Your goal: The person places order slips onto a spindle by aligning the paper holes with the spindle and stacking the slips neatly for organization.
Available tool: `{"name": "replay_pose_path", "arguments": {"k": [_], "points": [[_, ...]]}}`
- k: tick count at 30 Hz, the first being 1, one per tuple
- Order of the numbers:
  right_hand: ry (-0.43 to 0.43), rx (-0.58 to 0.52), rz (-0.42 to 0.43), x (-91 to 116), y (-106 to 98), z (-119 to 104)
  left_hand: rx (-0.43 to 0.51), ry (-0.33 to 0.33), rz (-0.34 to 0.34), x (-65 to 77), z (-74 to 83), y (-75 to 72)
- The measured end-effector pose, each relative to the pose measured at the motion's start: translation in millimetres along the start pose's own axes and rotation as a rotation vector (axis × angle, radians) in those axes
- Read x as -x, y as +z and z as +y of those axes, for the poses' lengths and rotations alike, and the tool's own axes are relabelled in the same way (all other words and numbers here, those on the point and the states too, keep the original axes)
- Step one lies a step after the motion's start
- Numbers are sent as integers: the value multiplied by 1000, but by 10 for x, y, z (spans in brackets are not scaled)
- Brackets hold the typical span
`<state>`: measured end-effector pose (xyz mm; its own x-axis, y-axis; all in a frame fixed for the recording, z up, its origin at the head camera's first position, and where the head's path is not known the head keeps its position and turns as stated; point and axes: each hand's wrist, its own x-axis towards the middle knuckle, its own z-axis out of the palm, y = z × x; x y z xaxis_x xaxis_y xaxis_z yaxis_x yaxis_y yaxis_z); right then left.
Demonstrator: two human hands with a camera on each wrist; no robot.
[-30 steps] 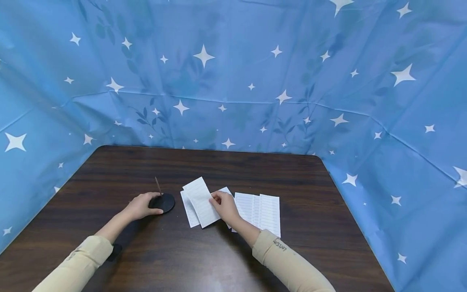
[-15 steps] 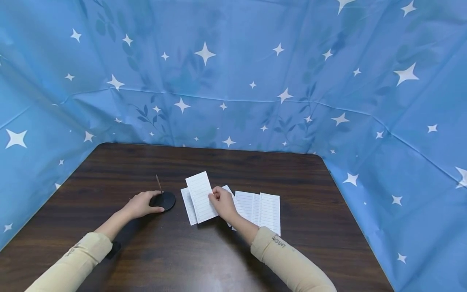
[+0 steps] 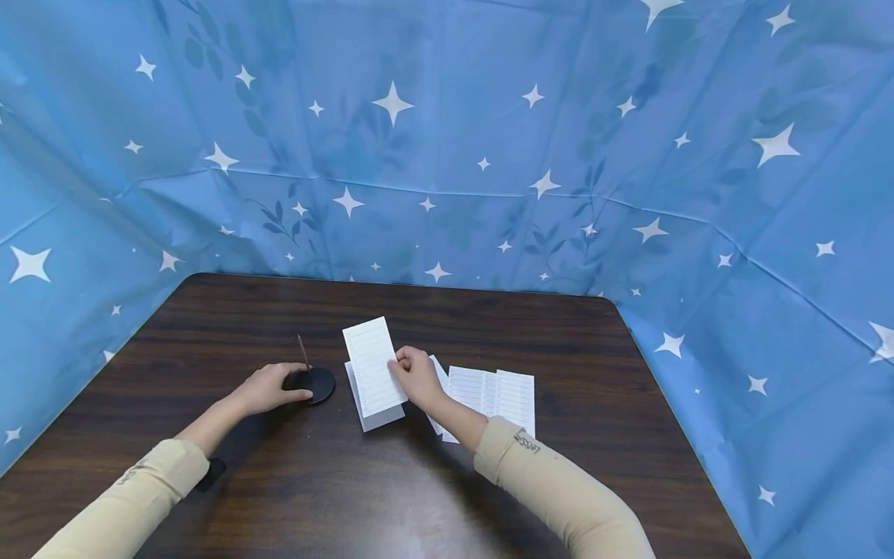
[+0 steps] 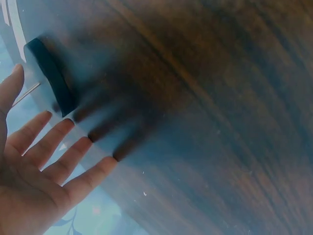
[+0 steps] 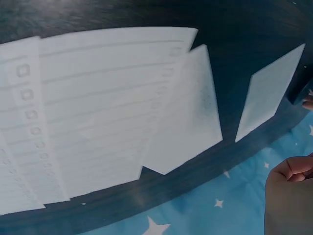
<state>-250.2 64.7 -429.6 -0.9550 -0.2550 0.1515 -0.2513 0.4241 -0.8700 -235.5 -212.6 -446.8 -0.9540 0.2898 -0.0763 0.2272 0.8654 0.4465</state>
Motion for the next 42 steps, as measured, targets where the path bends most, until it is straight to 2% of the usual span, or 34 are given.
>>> {"name": "replay_pose_path", "arguments": {"k": [7,11,18,21,27,33,42], "points": [[73,-98,-40,-57,33,-175,91,85,10,9,-29,-132],[114,-148,-66,-82,71,-255,129,118,47,16,-32,-213],[166,-208,-104,-120,202,-386,202,117,75,52,-10,-379],[185,-239,-119,-135,256,-442,237,113,120,72,9,-433],[224,-310,-149,-137,347,-528,401,35,234,96,118,-527],[215,-314,-142,-143,412,-562,543,-42,324,69,245,-542],[180,-291,-116,-182,450,-563,579,-181,417,35,419,-514]]}}
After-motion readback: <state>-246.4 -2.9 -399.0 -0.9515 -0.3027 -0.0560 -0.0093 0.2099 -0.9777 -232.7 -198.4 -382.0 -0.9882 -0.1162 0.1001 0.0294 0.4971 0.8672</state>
